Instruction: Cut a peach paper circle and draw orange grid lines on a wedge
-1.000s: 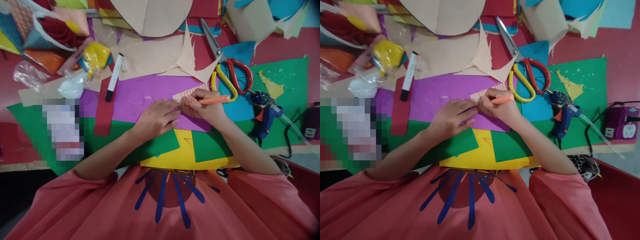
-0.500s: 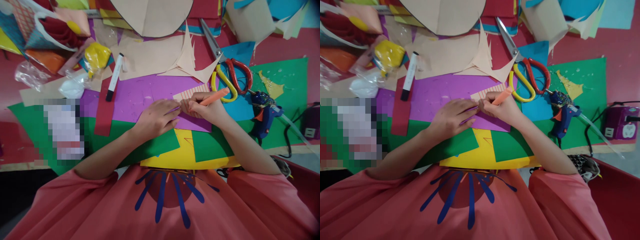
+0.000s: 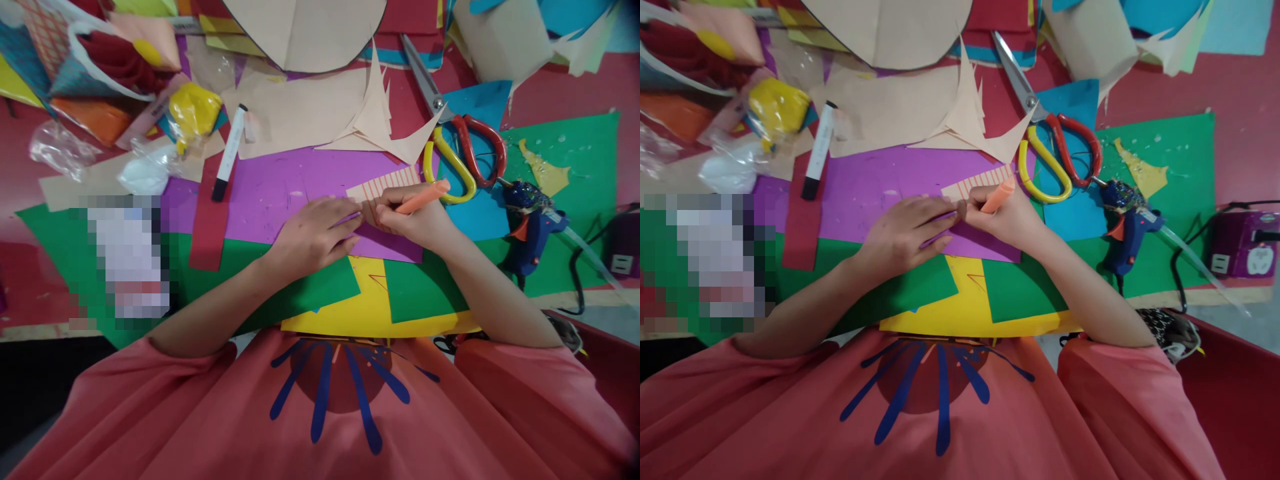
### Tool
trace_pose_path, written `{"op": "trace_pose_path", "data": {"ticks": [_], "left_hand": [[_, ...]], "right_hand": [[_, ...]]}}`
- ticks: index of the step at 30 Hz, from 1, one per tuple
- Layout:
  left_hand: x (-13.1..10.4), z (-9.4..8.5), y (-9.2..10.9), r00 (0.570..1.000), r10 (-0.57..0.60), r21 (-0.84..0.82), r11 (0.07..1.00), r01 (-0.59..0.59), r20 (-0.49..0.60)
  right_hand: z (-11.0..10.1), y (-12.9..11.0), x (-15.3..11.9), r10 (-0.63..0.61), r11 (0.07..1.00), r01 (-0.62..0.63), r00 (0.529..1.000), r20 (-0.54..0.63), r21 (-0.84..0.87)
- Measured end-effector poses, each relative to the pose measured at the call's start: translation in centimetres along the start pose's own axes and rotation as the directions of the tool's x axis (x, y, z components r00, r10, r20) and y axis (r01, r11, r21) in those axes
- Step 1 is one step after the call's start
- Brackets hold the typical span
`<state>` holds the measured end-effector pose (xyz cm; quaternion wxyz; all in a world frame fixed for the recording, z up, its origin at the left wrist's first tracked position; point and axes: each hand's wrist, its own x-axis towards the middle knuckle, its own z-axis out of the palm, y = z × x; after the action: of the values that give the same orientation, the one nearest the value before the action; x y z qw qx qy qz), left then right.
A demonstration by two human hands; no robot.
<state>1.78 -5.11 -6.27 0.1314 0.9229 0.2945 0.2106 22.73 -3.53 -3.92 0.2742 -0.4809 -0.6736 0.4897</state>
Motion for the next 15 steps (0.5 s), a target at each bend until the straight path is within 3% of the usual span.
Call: {"op": "trace_pose_path", "data": {"ticks": [6, 9, 15], "left_hand": [[0.18, -0.1, -0.01, 0.999, 0.039, 0.04, 0.999, -0.038, -0.033], [0.24, -0.13, -0.05, 0.997, 0.052, 0.04, 0.998, -0.05, -0.05], [0.01, 0.03, 0.01, 0.998, 0.068, 0.01, 0.998, -0.068, -0.008]], "right_hand": [[-0.29, 0.13, 0.14, 0.036, 0.997, -0.039, 0.999, 0.04, 0.073], [-0.43, 0.07, 0.35, 0.125, 0.979, -0.119, 0.992, -0.027, 0.164], [-0.82, -0.25, 0.41, 0.096, 0.977, -0.062, 0.981, -0.166, 0.203]]}}
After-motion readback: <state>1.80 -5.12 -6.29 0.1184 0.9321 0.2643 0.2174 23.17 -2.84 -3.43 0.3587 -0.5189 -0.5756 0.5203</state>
